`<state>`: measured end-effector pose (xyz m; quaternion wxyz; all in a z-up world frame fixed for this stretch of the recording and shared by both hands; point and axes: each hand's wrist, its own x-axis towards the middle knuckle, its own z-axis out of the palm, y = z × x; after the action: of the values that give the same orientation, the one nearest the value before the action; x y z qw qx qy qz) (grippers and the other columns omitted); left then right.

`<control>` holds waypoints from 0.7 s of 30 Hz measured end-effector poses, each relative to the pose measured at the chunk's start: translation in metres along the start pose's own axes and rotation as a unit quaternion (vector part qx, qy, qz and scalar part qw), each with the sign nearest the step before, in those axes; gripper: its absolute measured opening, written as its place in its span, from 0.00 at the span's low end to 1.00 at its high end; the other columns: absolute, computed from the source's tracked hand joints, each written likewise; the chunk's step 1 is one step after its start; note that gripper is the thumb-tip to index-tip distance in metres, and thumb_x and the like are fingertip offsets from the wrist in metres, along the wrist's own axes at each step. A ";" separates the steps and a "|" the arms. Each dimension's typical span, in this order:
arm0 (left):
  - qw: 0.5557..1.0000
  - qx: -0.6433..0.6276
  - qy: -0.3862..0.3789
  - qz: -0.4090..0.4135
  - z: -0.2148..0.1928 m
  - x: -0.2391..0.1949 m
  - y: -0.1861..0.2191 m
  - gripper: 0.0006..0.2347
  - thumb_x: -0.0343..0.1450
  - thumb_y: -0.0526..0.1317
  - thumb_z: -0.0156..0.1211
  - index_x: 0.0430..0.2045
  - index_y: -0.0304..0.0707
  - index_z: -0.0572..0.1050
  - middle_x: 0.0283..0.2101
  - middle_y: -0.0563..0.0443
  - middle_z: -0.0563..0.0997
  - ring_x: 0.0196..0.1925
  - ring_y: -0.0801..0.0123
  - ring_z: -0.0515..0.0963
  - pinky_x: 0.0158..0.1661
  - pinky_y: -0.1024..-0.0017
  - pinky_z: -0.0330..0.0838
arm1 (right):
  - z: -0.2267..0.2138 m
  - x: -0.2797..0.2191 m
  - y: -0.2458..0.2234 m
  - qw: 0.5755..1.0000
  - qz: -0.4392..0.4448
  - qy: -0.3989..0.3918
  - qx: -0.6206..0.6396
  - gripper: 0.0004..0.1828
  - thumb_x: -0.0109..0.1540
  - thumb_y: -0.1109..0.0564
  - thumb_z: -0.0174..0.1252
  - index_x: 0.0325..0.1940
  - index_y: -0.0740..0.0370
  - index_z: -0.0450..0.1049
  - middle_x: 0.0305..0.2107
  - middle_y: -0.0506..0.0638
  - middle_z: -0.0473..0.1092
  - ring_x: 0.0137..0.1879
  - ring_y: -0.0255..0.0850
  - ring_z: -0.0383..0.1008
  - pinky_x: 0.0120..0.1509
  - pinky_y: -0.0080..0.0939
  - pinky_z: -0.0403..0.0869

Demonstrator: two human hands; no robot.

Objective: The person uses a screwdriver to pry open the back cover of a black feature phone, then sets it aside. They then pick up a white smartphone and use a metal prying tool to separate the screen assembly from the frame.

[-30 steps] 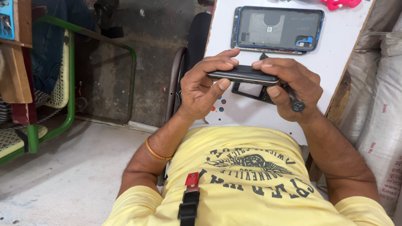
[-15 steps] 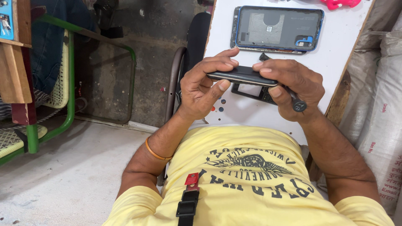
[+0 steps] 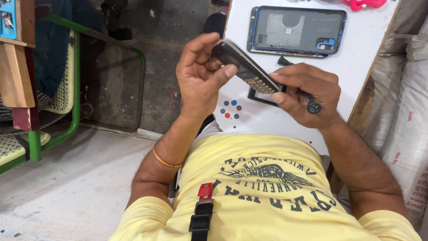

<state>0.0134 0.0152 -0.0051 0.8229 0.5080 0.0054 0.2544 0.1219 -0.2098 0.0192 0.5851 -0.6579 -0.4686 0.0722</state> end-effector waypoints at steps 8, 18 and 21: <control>0.985 -0.114 -0.035 -0.122 0.024 0.003 0.000 0.27 0.81 0.36 0.56 0.75 0.42 0.52 0.63 0.37 0.74 0.59 0.59 0.82 0.56 0.61 0.84 | 0.009 0.003 -0.013 0.995 -0.025 -0.016 -0.097 0.21 0.58 0.59 0.76 0.52 0.66 0.77 0.41 0.54 0.77 0.26 0.26 0.63 0.25 0.27 0.62; 0.986 -0.077 -0.072 -0.129 0.026 0.003 0.002 0.31 0.79 0.36 0.61 0.75 0.40 0.48 0.66 0.33 0.71 0.61 0.54 0.80 0.59 0.59 0.82 | 0.010 0.005 -0.013 0.987 -0.067 -0.014 -0.145 0.22 0.57 0.56 0.78 0.50 0.63 0.77 0.42 0.53 0.78 0.27 0.29 0.66 0.28 0.31 0.64; 0.985 -0.079 -0.081 -0.128 0.025 0.002 0.001 0.32 0.78 0.34 0.62 0.76 0.40 0.48 0.67 0.32 0.70 0.62 0.54 0.80 0.60 0.59 0.82 | 0.012 0.005 -0.010 0.987 -0.075 -0.012 -0.140 0.23 0.57 0.54 0.78 0.50 0.62 0.77 0.41 0.52 0.78 0.28 0.28 0.68 0.28 0.30 0.65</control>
<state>0.0216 -0.0041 0.0084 0.8839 0.4556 -0.0161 0.1043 0.1114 -0.1998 0.0264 0.4854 -0.6953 -0.5292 -0.0301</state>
